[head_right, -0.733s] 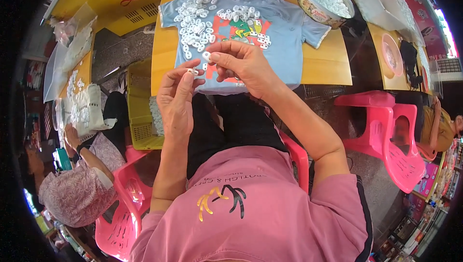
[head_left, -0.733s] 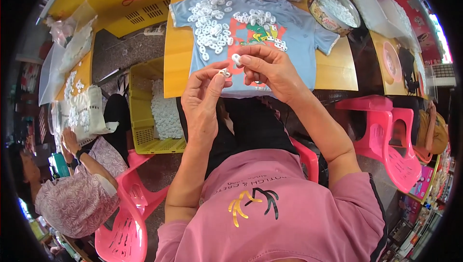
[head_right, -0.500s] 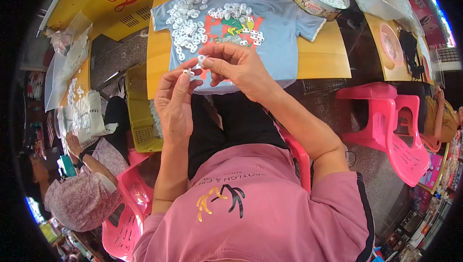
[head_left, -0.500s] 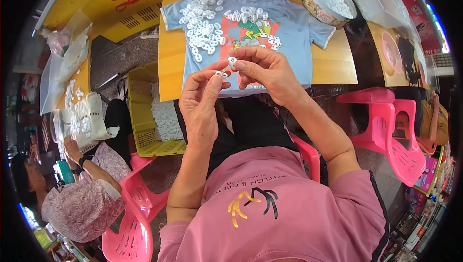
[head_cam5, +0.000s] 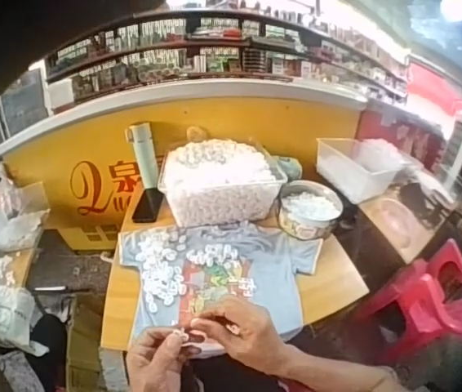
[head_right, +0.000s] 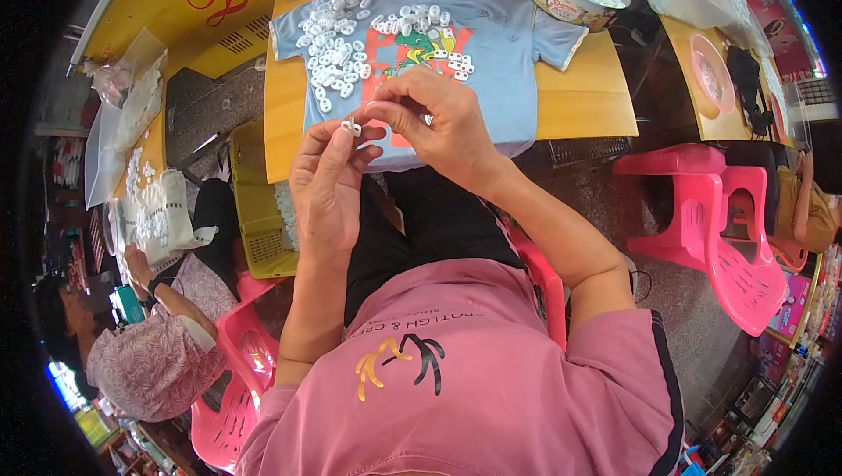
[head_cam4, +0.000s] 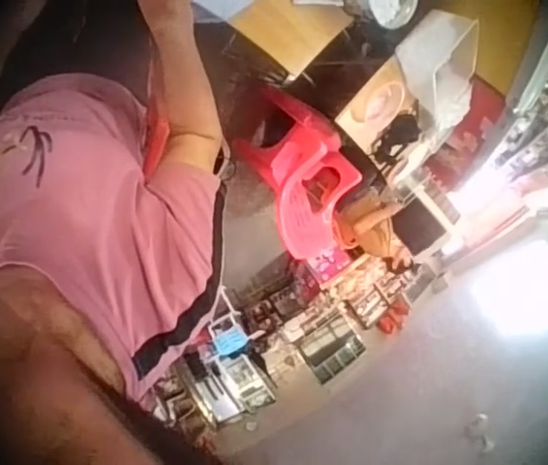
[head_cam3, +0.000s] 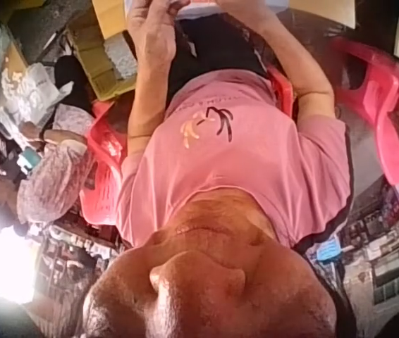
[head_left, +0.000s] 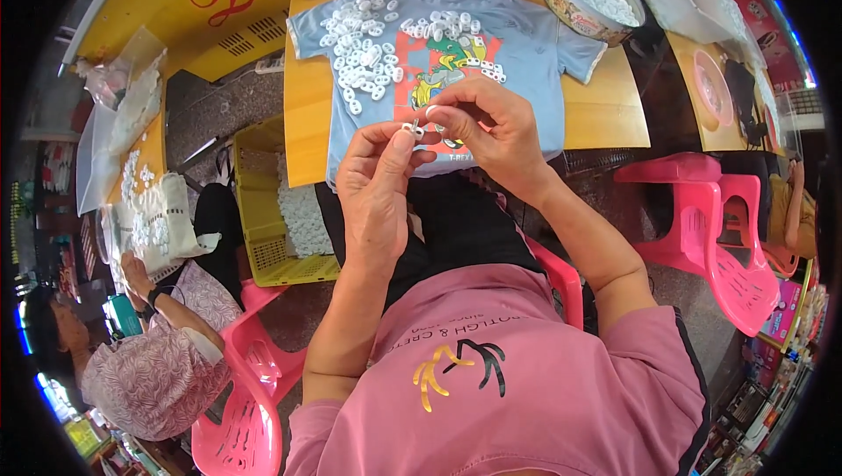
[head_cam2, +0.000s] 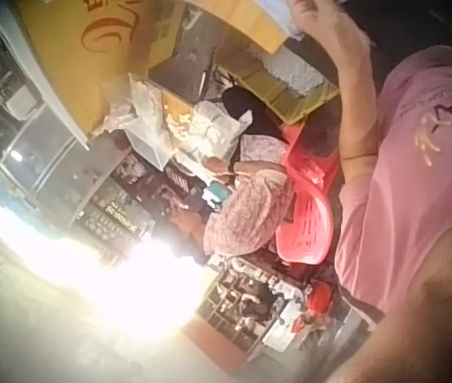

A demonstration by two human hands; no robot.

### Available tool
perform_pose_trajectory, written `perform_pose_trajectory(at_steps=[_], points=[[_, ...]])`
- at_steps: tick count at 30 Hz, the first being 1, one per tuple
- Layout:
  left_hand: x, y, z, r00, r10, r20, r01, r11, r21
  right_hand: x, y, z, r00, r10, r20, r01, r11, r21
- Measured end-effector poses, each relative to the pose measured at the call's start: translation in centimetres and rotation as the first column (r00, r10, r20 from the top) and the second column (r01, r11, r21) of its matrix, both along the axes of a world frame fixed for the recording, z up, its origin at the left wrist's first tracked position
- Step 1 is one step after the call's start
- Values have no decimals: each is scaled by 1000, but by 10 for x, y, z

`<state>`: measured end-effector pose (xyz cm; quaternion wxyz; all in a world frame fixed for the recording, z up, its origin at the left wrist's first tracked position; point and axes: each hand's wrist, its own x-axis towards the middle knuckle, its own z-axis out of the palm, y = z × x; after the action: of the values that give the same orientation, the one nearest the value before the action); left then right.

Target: Applying small white decorative beads or buttons to a graphic t-shirt.

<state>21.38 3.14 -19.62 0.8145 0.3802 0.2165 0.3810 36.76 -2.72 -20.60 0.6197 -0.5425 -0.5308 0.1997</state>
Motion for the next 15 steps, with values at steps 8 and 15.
perform_pose_trajectory(at_steps=[8,15], points=[[4,2,0,988,62,-140,-45,992,120,1,-4,26,844,18,-535,-130,976,-173],[9,3,6,986,72,-153,-49,988,146,-1,-7,30,862,70,-502,-162,976,-142]])
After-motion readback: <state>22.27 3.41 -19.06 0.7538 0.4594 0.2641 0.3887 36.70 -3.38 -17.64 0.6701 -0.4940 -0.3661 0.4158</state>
